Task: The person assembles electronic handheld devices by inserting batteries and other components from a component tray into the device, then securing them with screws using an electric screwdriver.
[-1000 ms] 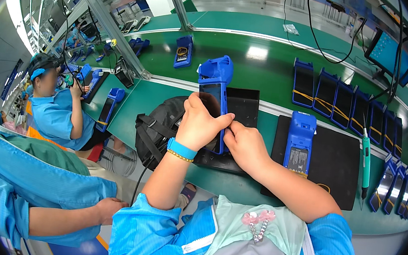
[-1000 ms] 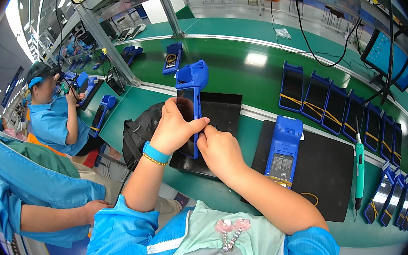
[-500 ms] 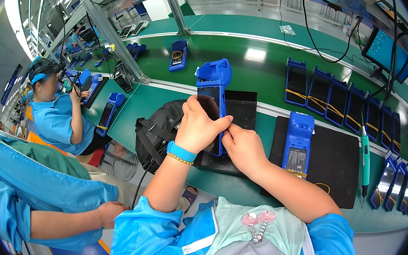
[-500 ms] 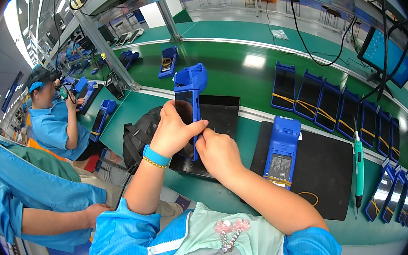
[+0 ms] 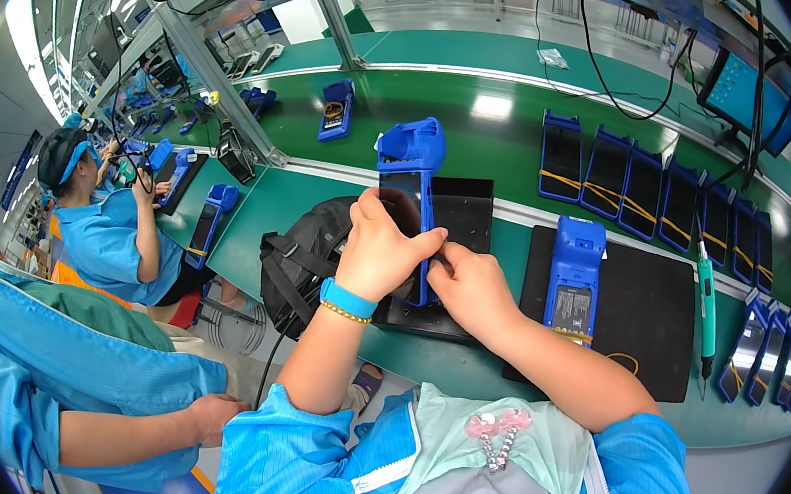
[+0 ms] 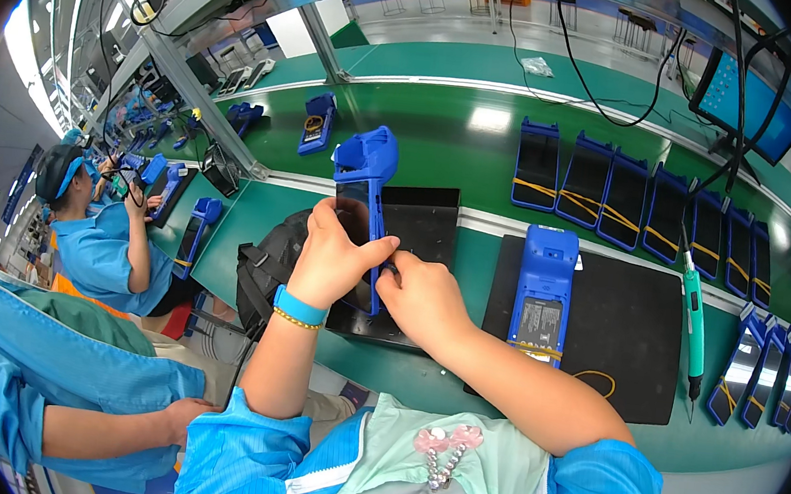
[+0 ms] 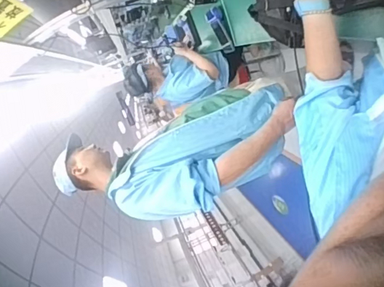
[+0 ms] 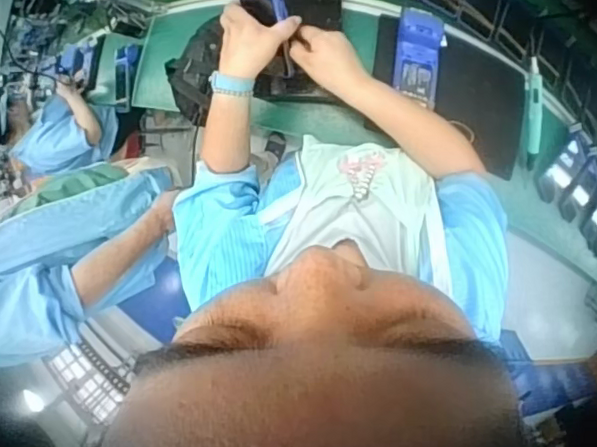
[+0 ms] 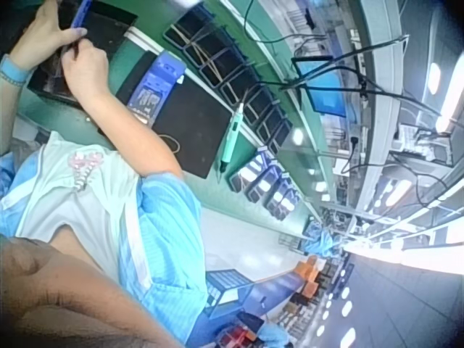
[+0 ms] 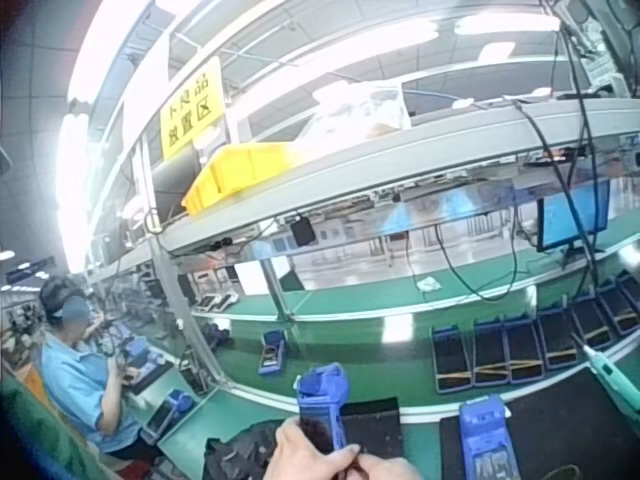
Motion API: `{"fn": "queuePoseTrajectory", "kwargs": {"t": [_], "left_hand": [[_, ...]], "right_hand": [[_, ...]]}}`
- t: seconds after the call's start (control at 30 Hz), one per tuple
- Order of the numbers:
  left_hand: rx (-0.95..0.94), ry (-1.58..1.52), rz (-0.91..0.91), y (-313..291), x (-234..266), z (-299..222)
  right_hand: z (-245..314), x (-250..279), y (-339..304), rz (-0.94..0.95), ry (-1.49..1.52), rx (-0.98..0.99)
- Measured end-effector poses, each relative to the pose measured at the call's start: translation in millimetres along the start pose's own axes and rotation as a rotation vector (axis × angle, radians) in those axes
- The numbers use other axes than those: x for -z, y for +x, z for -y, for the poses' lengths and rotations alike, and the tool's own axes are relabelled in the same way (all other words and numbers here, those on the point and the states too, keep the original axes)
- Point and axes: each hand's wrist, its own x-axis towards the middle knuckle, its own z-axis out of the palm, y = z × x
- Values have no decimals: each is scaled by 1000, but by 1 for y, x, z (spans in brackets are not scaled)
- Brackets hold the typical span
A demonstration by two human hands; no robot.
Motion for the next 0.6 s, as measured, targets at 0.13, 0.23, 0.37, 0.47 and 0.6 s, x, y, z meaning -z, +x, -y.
{"fn": "queuePoseTrajectory", "kwargs": {"t": [0.13,0.23,0.37,0.47,0.6], "left_hand": [[56,-4,37,5,6,2],[69,-234,123,13,4,24],[232,-466,274,9,14,13],[301,-533,363,6,18,9],[321,-567,422,4,19,10]], "right_hand": [[-11,0,-3,71,362,-103],[-10,0,-4,7,447,-8],[-14,-2,-5,-57,378,161],[-11,1,-7,0,442,89],[-3,10,-6,127,589,-60]]}}
